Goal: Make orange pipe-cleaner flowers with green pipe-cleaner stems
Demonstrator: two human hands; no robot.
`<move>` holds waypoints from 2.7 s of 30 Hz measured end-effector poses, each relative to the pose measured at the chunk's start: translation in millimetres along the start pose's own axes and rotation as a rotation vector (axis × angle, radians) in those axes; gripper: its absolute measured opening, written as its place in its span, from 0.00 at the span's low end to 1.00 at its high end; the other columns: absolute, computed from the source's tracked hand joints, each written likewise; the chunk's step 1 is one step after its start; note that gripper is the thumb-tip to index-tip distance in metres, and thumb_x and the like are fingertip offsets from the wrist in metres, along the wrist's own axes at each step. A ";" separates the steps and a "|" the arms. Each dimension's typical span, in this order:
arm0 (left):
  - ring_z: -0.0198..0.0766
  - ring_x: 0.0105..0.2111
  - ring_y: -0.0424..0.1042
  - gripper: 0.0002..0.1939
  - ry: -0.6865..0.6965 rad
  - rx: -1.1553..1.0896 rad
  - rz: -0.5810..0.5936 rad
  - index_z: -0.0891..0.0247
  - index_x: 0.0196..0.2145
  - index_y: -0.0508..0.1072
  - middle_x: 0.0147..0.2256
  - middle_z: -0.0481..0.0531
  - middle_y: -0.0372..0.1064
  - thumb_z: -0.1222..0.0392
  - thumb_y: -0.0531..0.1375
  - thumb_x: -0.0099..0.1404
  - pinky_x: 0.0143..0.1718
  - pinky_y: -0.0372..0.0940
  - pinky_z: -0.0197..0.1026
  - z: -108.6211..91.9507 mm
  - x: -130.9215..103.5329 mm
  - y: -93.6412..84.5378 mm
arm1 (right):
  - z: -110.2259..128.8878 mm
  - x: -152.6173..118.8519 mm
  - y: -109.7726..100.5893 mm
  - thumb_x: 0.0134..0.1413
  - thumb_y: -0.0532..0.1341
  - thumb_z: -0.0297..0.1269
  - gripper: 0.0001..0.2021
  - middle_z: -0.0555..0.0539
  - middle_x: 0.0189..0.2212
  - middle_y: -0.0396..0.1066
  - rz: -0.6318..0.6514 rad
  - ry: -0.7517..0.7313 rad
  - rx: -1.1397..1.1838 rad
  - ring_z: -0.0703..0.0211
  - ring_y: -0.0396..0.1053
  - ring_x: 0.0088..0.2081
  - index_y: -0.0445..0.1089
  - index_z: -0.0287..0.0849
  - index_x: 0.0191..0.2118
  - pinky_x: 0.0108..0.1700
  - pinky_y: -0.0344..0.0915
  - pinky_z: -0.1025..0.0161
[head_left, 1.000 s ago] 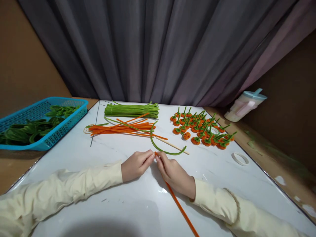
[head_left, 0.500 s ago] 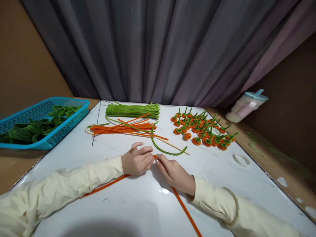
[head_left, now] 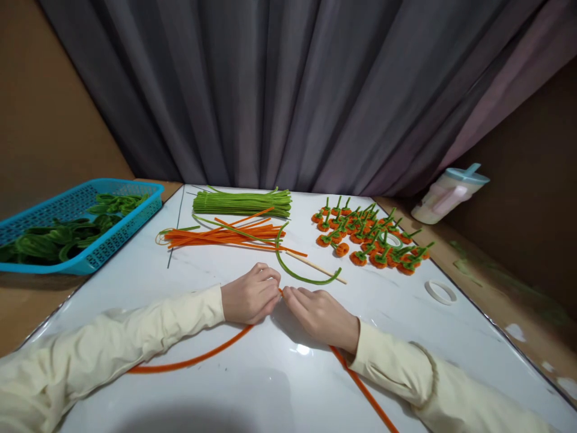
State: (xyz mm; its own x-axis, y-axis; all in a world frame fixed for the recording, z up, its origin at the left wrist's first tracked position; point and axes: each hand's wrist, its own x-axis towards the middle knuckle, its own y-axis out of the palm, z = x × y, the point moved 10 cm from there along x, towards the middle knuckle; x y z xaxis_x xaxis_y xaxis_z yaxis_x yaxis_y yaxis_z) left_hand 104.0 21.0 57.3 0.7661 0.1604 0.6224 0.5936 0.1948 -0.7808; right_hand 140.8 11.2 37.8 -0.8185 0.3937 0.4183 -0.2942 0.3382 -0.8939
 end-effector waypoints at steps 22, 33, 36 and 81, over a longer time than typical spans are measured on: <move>0.32 0.23 0.63 0.13 -0.749 -0.771 0.126 0.63 0.27 0.60 0.21 0.47 0.62 0.56 0.46 0.67 0.29 0.60 0.36 44.0 -17.8 36.3 | -35.3 -10.0 2.7 0.64 0.44 0.32 0.11 0.46 0.29 0.72 -0.100 0.321 0.280 0.60 0.71 0.27 0.58 0.38 0.46 0.26 0.63 0.66; 0.28 0.19 0.63 0.12 -0.821 -0.852 0.042 0.64 0.28 0.61 0.20 0.45 0.62 0.56 0.49 0.66 0.24 0.61 0.32 45.4 -22.5 35.4 | -29.7 -10.8 0.2 0.63 0.44 0.29 0.12 0.48 0.26 0.71 -0.176 0.254 0.250 0.62 0.69 0.24 0.56 0.36 0.49 0.24 0.61 0.67; 0.28 0.19 0.63 0.11 -0.753 -0.734 0.039 0.64 0.27 0.62 0.20 0.45 0.63 0.60 0.48 0.67 0.26 0.61 0.31 43.1 -19.3 28.8 | -26.4 -8.7 -3.2 0.63 0.43 0.28 0.12 0.48 0.25 0.71 -0.181 0.235 0.212 0.62 0.69 0.24 0.56 0.35 0.49 0.23 0.61 0.67; 0.31 0.21 0.65 0.17 -0.802 -0.788 0.115 0.63 0.27 0.60 0.20 0.46 0.63 0.54 0.43 0.69 0.30 0.62 0.35 44.0 -20.4 34.0 | -3.8 -0.2 -5.2 0.57 0.44 0.21 0.25 0.45 0.22 0.67 -0.113 0.062 -0.174 0.58 0.65 0.21 0.41 0.18 0.59 0.17 0.58 0.64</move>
State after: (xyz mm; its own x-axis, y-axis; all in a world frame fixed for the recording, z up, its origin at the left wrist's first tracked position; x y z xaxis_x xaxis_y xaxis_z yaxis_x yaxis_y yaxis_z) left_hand 97.7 67.0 20.4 0.6151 0.7681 0.1781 0.7374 -0.4804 -0.4749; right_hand 144.3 12.5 43.0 -0.7515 0.3948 0.5285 -0.2888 0.5234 -0.8017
